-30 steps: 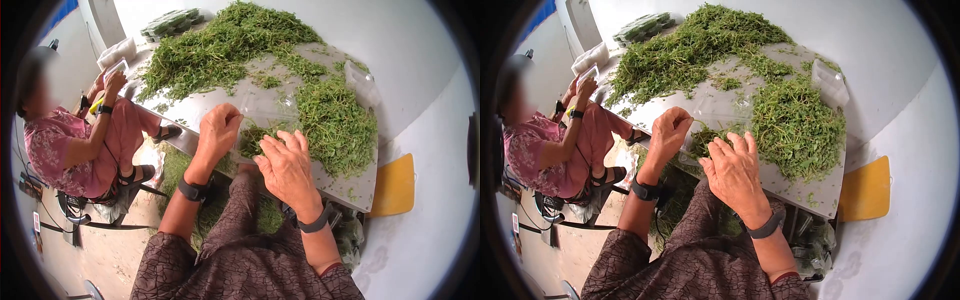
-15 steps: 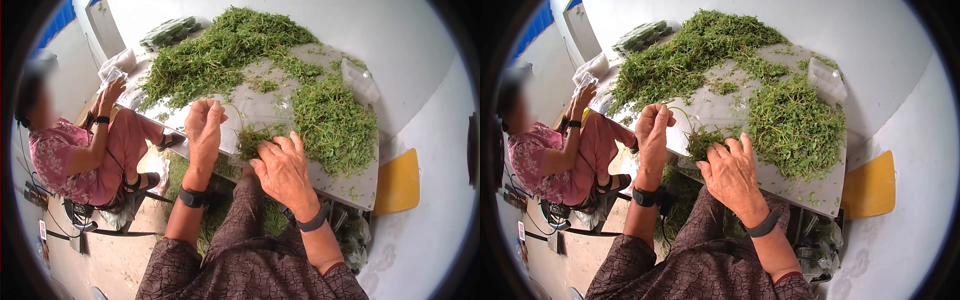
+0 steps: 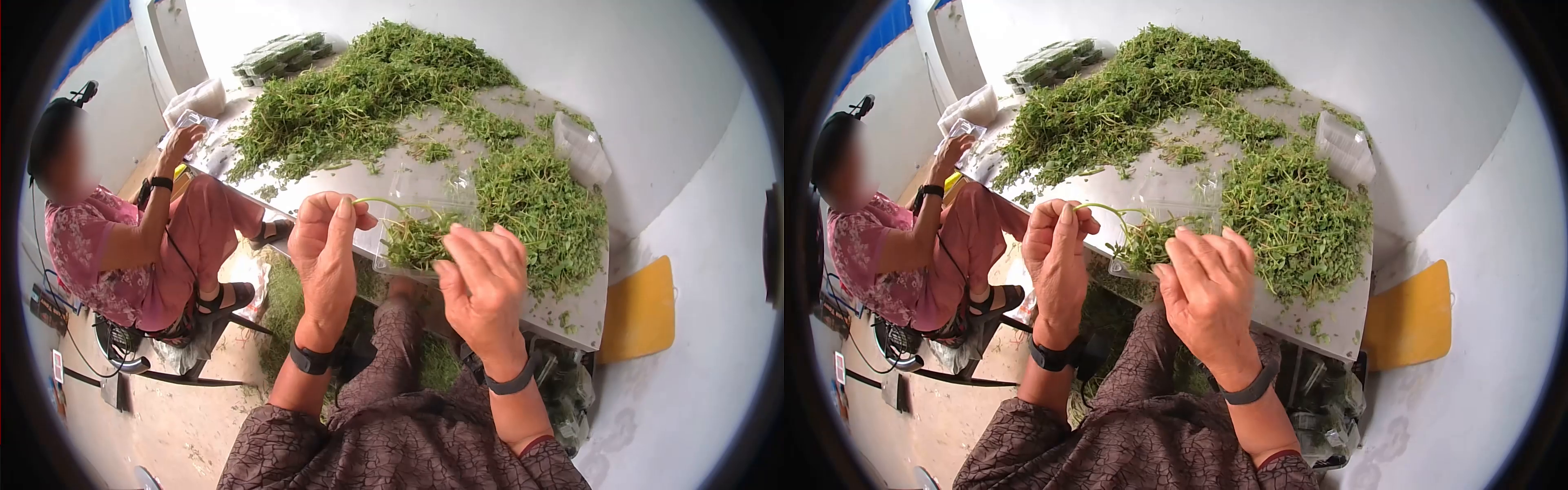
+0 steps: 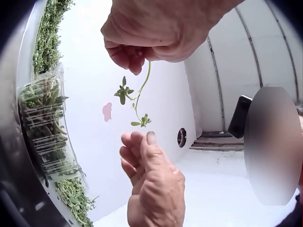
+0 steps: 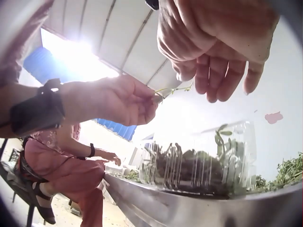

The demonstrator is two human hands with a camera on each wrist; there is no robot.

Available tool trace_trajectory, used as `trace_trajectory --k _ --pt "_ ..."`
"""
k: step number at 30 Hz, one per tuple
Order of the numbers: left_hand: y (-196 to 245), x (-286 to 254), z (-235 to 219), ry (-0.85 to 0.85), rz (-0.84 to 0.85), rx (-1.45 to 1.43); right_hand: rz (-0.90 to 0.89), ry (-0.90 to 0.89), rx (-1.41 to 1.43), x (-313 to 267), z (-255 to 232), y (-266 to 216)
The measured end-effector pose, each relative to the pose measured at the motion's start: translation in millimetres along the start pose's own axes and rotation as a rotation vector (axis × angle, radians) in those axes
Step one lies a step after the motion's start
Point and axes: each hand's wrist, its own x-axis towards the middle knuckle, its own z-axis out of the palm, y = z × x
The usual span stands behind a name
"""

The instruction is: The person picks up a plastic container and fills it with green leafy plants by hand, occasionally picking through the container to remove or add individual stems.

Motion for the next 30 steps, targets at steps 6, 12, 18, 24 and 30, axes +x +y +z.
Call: trace_trajectory --k 6,12,18,24,30 --pt "26 -39 8 -0.124 0.062 0.192 0.031 0.17 0.147 -7 -35 -22" --pt "30 -76 8 -0.279 0.02 0.2 0.147 -0.078 0.608 -39 -37 -27" --pt "26 -85 4 -0.337 -0.002 0.246 0.624 -0.3 1.123 -62 -37 -31" --pt "25 -91 1 -0.341 0.001 0.328 0.671 -0.389 1.077 -74 -41 -24" --pt "25 -87 -5 -0.453 0.277 0.69 0.488 -0.301 0.834 -87 -33 -21"
